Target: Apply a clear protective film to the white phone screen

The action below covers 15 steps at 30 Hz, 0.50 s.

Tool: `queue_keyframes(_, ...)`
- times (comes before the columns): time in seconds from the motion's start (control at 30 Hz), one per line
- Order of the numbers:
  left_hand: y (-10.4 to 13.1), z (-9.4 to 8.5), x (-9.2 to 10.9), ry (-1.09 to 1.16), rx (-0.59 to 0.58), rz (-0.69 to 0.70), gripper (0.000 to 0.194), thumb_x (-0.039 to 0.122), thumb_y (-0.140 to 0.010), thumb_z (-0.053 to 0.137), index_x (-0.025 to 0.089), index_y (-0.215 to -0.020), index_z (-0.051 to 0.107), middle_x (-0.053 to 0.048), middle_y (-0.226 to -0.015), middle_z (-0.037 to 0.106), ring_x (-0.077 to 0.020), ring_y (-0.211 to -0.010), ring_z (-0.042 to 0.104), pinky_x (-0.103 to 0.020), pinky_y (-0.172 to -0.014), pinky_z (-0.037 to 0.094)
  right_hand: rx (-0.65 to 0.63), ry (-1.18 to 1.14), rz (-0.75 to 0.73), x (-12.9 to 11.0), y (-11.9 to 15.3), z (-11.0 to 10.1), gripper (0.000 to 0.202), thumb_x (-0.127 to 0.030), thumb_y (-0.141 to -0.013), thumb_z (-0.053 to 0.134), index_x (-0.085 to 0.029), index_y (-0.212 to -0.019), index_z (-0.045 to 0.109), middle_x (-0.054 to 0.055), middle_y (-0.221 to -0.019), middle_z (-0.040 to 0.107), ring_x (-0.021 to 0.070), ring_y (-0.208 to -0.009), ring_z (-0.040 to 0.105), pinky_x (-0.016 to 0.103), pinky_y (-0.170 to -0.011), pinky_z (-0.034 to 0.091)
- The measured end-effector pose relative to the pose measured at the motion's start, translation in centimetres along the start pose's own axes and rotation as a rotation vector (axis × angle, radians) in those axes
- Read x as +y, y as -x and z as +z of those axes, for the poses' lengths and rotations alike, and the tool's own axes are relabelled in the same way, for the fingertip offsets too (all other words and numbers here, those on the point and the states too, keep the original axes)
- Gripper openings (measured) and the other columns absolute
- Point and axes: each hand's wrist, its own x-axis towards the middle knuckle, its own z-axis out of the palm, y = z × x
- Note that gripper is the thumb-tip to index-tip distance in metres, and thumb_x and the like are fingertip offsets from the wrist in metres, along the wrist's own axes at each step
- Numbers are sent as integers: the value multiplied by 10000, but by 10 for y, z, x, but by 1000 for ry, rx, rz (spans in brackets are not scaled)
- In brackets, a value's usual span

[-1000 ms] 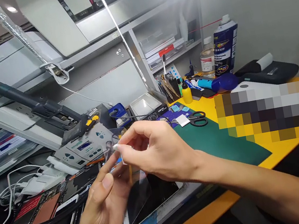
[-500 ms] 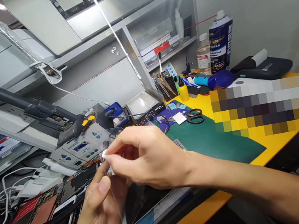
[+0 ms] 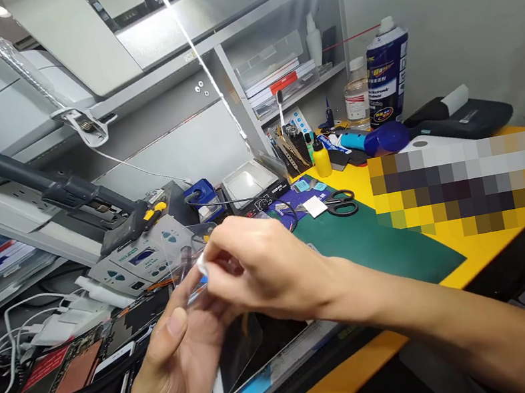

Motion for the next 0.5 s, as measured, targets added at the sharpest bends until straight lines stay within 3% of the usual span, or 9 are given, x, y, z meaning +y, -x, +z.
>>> queue_keyframes(0.1,-1,-4,0,4,-35,5,419,440,-856,716,276,-1241,734,-110,-1207,748,-336,-1060,700,-521,-981,522,33,67,117,4,-3,-6,64,-153,-842,665,-181,-786,654,0,-710,670,106,-607,575,225,-557,470)
queue_keyframes(0.2,-1,-5,0,8,-34,-4,433,435,-866,706,267,-1265,721,-112,-1190,751,-330,-1035,709,-518,-987,515,3,-195,254,-2,-4,-9,69,-231,-883,685,-179,-839,685,-1,-724,695,110,-593,613,226,-547,511)
queue_keyframes(0.3,-1,-4,0,12,-17,-14,453,428,-859,718,244,-1273,716,-115,-1243,733,-347,-1147,666,-529,-1056,476,-58,-285,135,-5,-1,-4,76,-242,-912,670,-172,-898,696,8,-749,702,109,-605,626,228,-566,524)
queue_keyframes(0.4,-2,-3,0,23,-22,-1,432,429,-851,727,248,-1243,736,-112,-1264,725,-359,-1198,639,-542,-1077,461,-25,-3,-85,3,0,-1,48,-159,-890,638,-166,-867,680,18,-759,680,108,-638,583,235,-603,490)
queue_keyframes(0.5,-2,-5,0,24,-45,5,391,439,-859,717,273,-1210,758,-113,-1187,756,-339,-1084,691,-531,-1012,502,30,211,-32,12,-3,-6,56,-130,-860,640,-158,-815,657,14,-724,657,109,-622,551,246,-596,461)
